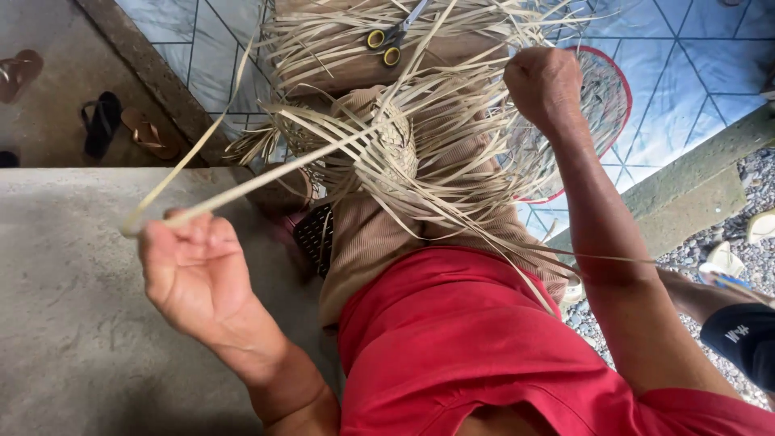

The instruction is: Weaving dried palm strips together to create a handcrafted item, including trimming with scissors.

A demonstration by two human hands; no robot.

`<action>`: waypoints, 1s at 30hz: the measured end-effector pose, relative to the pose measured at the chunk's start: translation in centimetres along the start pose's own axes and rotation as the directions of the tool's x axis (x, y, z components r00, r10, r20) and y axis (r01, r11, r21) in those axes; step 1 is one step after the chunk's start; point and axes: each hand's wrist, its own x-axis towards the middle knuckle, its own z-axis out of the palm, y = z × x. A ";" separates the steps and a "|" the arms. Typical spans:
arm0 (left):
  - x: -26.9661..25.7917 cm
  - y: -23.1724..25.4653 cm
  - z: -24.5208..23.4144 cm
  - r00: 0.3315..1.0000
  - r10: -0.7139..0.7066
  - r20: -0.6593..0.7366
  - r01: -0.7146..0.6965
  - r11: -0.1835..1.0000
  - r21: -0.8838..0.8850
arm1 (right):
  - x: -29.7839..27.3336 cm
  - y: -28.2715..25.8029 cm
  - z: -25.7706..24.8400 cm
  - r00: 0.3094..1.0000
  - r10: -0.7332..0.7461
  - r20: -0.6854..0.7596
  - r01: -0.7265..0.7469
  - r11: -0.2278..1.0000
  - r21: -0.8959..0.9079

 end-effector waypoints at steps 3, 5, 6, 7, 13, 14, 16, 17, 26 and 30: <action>0.6 -1.9 0.1 0.997 0.075 0.012 -0.076 0.988 0.135 | 0.7 -5.5 -3.9 0.911 0.193 0.365 -0.325 0.881 0.344; -0.3 -5.6 1.5 0.961 0.213 0.174 -0.275 0.720 0.637 | 1.0 -9.4 -5.8 0.734 -0.028 0.678 -0.627 0.356 0.693; -0.4 -7.4 2.5 0.960 0.221 0.172 -0.279 0.716 0.639 | 1.0 -11.0 -6.2 0.734 -0.038 0.679 -0.624 0.357 0.695; -0.7 -9.1 3.3 0.865 0.298 0.403 -0.501 0.497 0.709 | 0.8 -12.7 -6.5 0.722 -0.087 0.686 -0.650 0.254 0.717; 0.8 -15.2 2.4 0.543 0.247 0.802 -0.819 -0.057 0.572 | -0.3 -16.2 -5.5 0.650 -0.304 0.696 -0.748 -0.096 0.657; 1.2 -15.6 2.1 0.539 0.239 0.808 -0.815 -0.094 0.571 | -0.6 -16.2 -5.2 0.648 -0.309 0.697 -0.760 -0.196 0.619; 1.6 -15.6 1.7 0.537 0.256 0.804 -0.814 -0.094 0.573 | -0.7 -16.6 -5.0 0.643 -0.298 0.706 -0.765 -0.212 0.608; 1.6 -15.5 1.5 0.543 0.273 0.794 -0.807 -0.094 0.584 | -0.8 -16.8 -4.9 0.630 -0.291 0.720 -0.776 -0.226 0.588; 3.8 -14.3 -2.9 0.712 0.193 0.675 -0.696 0.061 0.716 | -1.0 -16.5 -5.1 0.774 -0.326 0.542 -0.632 -0.363 0.684; 4.6 -12.8 -3.3 0.757 0.228 0.612 -0.632 0.018 0.775 | -0.3 -14.9 -7.3 0.854 -0.308 0.420 -0.517 -0.404 0.754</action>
